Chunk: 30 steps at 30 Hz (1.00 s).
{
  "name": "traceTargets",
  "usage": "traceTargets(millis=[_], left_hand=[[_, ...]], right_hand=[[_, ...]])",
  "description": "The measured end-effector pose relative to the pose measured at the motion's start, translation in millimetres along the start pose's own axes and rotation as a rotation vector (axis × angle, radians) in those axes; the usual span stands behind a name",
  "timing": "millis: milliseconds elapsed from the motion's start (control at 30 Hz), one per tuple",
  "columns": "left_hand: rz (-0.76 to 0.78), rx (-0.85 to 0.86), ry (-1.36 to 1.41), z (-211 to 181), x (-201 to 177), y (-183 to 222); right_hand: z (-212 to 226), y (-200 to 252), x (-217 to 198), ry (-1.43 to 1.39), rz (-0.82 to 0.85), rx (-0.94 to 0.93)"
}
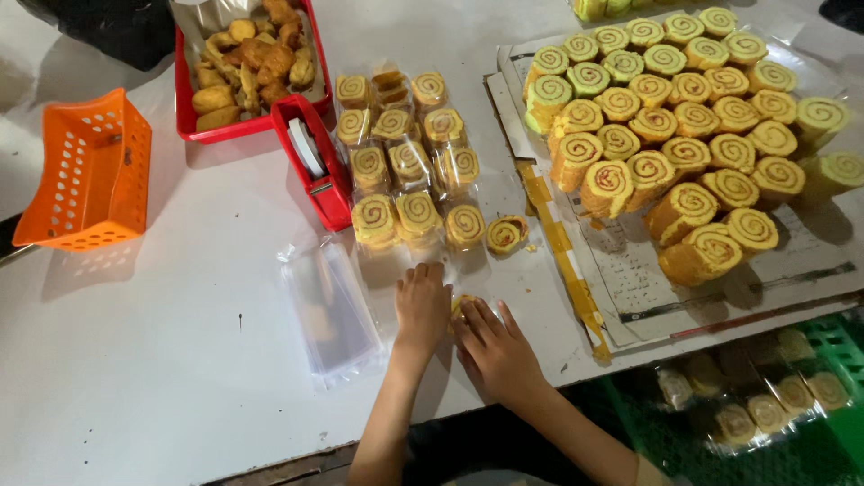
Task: The person packs individual cake rolls into plastic bags and seals them with a tape dispenser.
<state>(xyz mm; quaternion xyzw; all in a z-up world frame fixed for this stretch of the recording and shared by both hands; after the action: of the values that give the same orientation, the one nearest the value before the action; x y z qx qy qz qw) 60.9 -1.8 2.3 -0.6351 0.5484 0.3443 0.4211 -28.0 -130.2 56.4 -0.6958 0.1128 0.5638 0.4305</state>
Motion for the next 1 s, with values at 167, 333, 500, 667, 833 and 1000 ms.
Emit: traceTargets(millis=[167,333,500,667,833,1000], left_hand=[[0.061,-0.075,0.378,-12.8,-26.7,-1.6],[0.005,0.042,0.491,-22.2,-35.4,15.2],[-0.24,0.371,0.341,-53.5,-62.0,52.5],[-0.365,0.381,0.459,-46.8,-56.1,75.1],[-0.367,0.347,0.511,-43.5,-49.0,82.4],[-0.321,0.28,0.601,-40.3,-56.1,83.3]], right_hand=[[0.1,-1.0,-3.4,0.046,-0.008,-0.03],[-3.7,6.2,11.2,0.066,0.023,-0.046],[-8.1,14.0,24.0,0.029,0.073,0.007],[-8.4,19.7,33.1,0.038,0.08,0.037],[-20.5,-7.5,2.6,-0.703,0.26,0.627],[-5.9,19.0,18.5,-0.045,-0.02,0.016]])
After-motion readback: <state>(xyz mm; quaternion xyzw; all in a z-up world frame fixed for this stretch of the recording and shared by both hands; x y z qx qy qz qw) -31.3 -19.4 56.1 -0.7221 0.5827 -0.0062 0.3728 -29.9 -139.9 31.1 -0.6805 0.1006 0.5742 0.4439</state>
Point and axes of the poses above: each hand's wrist, its own y-axis away from the middle knuckle, its own x-axis out of the palm, z = x × y, the point moved 5 cm from there along -y, towards the middle knuckle, and after that the axes turned 10 degrees about y, right-handed, at the moved point
